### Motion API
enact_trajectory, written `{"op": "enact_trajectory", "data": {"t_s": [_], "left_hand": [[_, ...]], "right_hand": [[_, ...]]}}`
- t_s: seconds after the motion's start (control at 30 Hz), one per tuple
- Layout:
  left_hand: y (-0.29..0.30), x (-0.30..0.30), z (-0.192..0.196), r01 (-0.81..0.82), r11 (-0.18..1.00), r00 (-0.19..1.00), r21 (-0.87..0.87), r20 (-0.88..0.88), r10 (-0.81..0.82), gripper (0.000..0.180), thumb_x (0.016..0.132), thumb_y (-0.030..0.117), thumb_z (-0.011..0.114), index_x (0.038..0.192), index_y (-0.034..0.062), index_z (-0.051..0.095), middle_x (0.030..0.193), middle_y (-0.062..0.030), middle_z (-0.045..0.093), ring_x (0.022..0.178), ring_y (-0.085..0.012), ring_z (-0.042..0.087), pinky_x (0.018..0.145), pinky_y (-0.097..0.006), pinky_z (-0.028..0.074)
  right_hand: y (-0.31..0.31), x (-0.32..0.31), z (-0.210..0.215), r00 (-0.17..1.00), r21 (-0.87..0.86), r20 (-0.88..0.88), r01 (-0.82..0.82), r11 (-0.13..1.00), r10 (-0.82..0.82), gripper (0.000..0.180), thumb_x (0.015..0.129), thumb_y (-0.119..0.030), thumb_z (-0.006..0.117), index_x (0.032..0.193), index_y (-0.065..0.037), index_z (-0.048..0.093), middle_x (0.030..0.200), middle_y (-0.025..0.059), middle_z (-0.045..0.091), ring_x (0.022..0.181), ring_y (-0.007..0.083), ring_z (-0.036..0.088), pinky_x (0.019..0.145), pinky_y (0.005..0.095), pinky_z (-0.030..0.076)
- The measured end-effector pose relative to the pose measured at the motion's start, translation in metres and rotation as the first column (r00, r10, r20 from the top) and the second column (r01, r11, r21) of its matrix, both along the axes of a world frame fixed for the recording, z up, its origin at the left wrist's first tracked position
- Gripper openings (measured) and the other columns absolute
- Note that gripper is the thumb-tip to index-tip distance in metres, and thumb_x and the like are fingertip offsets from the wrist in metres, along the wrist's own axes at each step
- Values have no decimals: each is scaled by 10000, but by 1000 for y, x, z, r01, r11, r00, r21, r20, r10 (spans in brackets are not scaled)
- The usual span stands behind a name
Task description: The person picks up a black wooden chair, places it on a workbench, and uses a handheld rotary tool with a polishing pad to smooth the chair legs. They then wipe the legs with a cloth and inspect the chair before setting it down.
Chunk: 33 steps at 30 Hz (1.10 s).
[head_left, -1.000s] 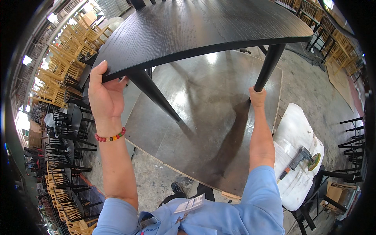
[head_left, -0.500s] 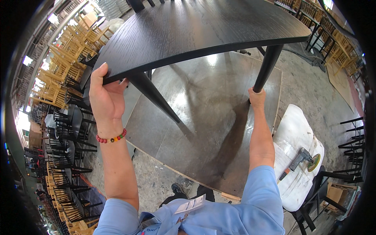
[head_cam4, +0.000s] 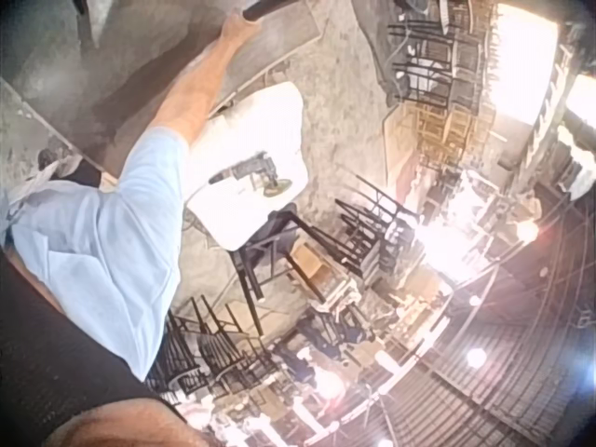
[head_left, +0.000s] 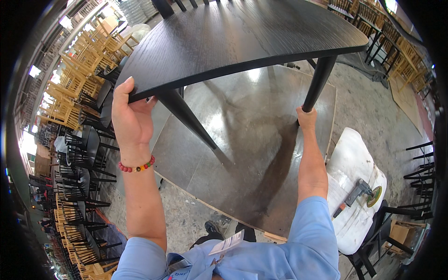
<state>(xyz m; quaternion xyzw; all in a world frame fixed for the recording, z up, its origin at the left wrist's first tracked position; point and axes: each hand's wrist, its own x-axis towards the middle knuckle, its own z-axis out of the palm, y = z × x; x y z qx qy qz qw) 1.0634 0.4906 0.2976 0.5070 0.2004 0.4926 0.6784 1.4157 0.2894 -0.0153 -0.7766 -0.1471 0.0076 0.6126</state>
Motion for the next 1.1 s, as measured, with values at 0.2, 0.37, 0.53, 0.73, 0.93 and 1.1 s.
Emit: {"op": "enact_trajectory", "data": {"t_s": [0.2, 0.37, 0.53, 0.73, 0.93, 1.1], "left_hand": [[-2, 3, 1, 16, 1000, 999, -26, 35, -15, 183, 890, 207, 585, 1002, 68, 623, 956, -30, 672, 913, -181, 625, 870, -412, 429], [3, -2, 0, -41, 999, 998, -8, 48, 42, 156, 881, 202, 587, 991, 96, 620, 977, -28, 661, 884, -187, 630, 827, -410, 468], [36, -69, 1, 107, 991, 994, -86, 24, -106, 213, 880, 203, 561, 1026, 58, 617, 1002, -62, 668, 917, -225, 659, 823, -419, 520], [93, -134, 5, 183, 981, 981, -61, -58, -187, 380, 897, 247, 544, 1173, -12, 573, 1140, -111, 643, 1000, -250, 637, 840, -398, 525], [111, -128, 3, 363, 929, 923, -66, -115, -368, 315, 909, 265, 573, 1116, 29, 594, 1036, -92, 672, 958, -234, 641, 873, -445, 482], [110, -118, 6, 285, 953, 951, -101, -96, -294, 181, 886, 248, 618, 1012, 118, 606, 943, -23, 668, 861, -185, 637, 864, -489, 474]], "right_hand": [[-5, 2, 7, 999, 51, 30, 20, 999, -21, 154, 724, -99, 681, 746, -17, 553, 610, 31, 543, 599, 125, 529, 580, 333, 456], [-13, -16, 38, 991, -81, -127, -52, 995, 42, 127, 719, -76, 672, 745, -27, 558, 619, 20, 551, 602, 122, 537, 570, 329, 448], [-49, -112, 30, 970, 125, -235, -36, 991, 65, 98, 721, -65, 634, 786, -25, 573, 615, 13, 545, 609, 112, 544, 588, 327, 456], [-70, -275, 21, 965, -70, -185, 176, 982, -186, 166, 718, -80, 640, 867, -26, 588, 692, 34, 587, 638, 153, 577, 636, 320, 472], [-123, -299, 83, 961, -243, -264, -144, 959, 78, 329, 785, -163, 678, 1077, -28, 610, 851, 50, 629, 799, 168, 603, 734, 323, 482], [-139, -297, 278, 947, 617, -144, -142, 774, 289, 381, 888, -319, 620, 1157, -49, 614, 1001, 51, 649, 948, 159, 589, 839, 301, 449]]}}
